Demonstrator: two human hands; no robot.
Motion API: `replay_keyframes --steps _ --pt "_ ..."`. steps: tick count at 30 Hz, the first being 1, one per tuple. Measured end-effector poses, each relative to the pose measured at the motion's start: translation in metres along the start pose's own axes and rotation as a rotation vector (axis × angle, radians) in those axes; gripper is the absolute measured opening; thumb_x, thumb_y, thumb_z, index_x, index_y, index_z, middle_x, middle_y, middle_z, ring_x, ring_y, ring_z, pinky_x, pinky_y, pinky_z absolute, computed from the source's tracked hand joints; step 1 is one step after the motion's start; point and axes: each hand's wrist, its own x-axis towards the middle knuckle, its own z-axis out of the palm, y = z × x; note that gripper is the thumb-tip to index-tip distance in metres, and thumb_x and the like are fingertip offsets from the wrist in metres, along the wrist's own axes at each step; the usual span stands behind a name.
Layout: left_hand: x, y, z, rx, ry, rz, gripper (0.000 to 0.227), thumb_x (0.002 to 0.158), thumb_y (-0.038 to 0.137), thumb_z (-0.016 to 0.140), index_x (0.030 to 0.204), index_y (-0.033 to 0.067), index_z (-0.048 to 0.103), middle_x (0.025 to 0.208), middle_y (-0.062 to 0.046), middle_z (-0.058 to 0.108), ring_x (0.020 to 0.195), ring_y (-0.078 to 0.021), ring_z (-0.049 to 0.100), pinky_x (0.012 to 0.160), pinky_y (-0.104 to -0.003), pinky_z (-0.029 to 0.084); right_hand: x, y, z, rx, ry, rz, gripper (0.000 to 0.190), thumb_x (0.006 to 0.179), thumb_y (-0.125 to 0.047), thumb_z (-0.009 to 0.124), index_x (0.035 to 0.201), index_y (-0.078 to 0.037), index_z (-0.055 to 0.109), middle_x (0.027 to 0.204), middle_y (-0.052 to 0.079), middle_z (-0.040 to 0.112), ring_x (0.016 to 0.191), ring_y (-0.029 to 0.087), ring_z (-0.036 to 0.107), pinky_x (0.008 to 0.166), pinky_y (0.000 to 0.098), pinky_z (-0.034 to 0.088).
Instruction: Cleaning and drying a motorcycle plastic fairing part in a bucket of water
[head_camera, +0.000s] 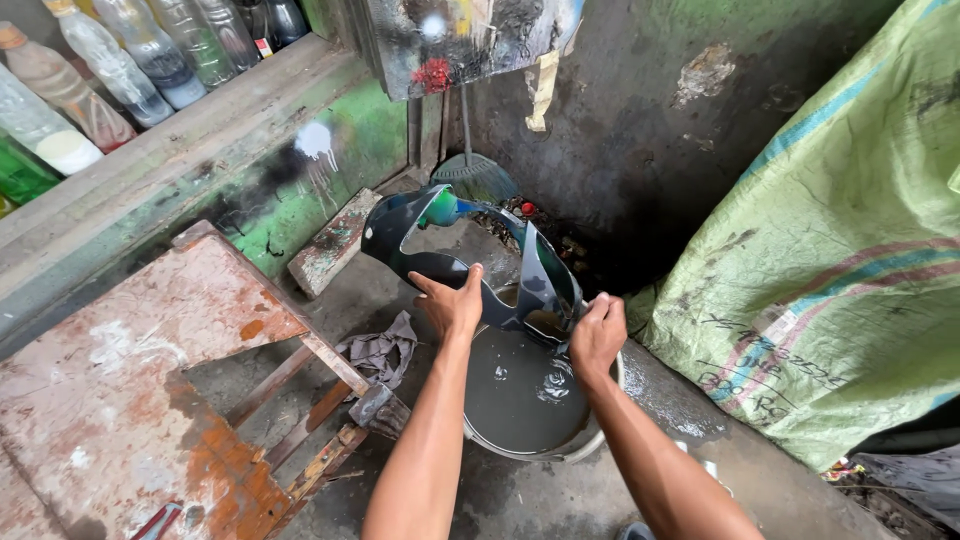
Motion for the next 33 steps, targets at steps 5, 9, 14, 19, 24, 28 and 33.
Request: replay_keyframes --steps 5,9,14,19,24,28,33 --pt "0.002 -0.003 0.001 -0.026 -0.012 0.004 0.117 0.080 0.053 0.079 0.161 0.0027 0.010 0.133 -0.034 0.037 0.125 -0.0568 0.054 0.102 -0.054 0.050 -0.049 0.042 0.028 -0.013 -0.344 0.200 0.042 0.097 -0.029 0.041 0.068 -0.008 0.064 0.064 0.016 0.067 0.066 0.029 0.068 0.066 0.0388 0.056" --pt "-0.001 0.002 -0.002 -0.021 -0.025 0.005 0.116 0.081 0.052 0.078 0.161 0.0012 0.010 0.134 -0.035 0.036 0.129 -0.0568 0.052 0.105 -0.054 0.048 -0.073 0.067 0.045 0.305 -0.597 0.735 0.036 0.088 -0.024 0.048 0.088 0.005 0.069 0.080 0.024 0.074 0.068 0.028 0.075 0.063 0.0414 0.065" --pt "-0.006 0.009 -0.010 -0.030 -0.043 0.001 0.115 0.082 0.053 0.078 0.161 0.0027 0.010 0.133 -0.034 0.037 0.131 -0.0553 0.050 0.107 -0.052 0.048 -0.037 0.226 0.107 0.182 -0.624 1.059 0.043 0.095 -0.031 0.044 0.104 0.003 0.069 0.097 0.027 0.075 0.088 0.037 0.076 0.078 0.0526 0.064" --pt "-0.014 0.017 -0.020 -0.067 -0.082 0.002 0.116 0.082 0.049 0.078 0.162 0.0053 0.007 0.134 -0.034 0.036 0.132 -0.0544 0.049 0.107 -0.053 0.047 -0.009 0.291 0.123 0.176 -0.356 1.234 0.047 0.093 -0.023 0.040 0.089 0.014 0.068 0.078 0.032 0.067 0.068 0.040 0.066 0.059 0.0577 0.060" --pt "-0.016 0.015 -0.023 -0.114 -0.131 0.008 0.116 0.082 0.048 0.079 0.163 0.0071 0.006 0.133 -0.033 0.037 0.134 -0.0526 0.048 0.108 -0.052 0.047 -0.037 0.143 0.068 0.260 -0.632 1.241 0.051 0.105 -0.027 0.032 0.121 0.008 0.065 0.118 0.030 0.070 0.103 0.040 0.072 0.084 0.0560 0.063" --pt "-0.014 0.014 -0.026 -0.109 -0.139 0.012 0.116 0.082 0.049 0.079 0.163 0.0072 0.006 0.134 -0.032 0.037 0.134 -0.0513 0.047 0.108 -0.052 0.046 -0.049 0.081 0.064 0.467 -0.847 1.245 0.038 0.102 -0.021 0.040 0.119 0.008 0.060 0.116 0.028 0.071 0.096 0.034 0.075 0.081 0.0498 0.064" --pt "-0.019 0.018 -0.037 -0.087 -0.150 0.065 0.119 0.079 0.047 0.082 0.163 0.0099 0.005 0.136 -0.032 0.037 0.136 -0.0512 0.045 0.111 -0.052 0.044 -0.029 -0.027 0.040 0.622 -1.018 1.069 0.031 0.084 -0.016 0.054 0.095 0.005 0.073 0.092 0.025 0.076 0.082 0.035 0.076 0.078 0.0497 0.065"
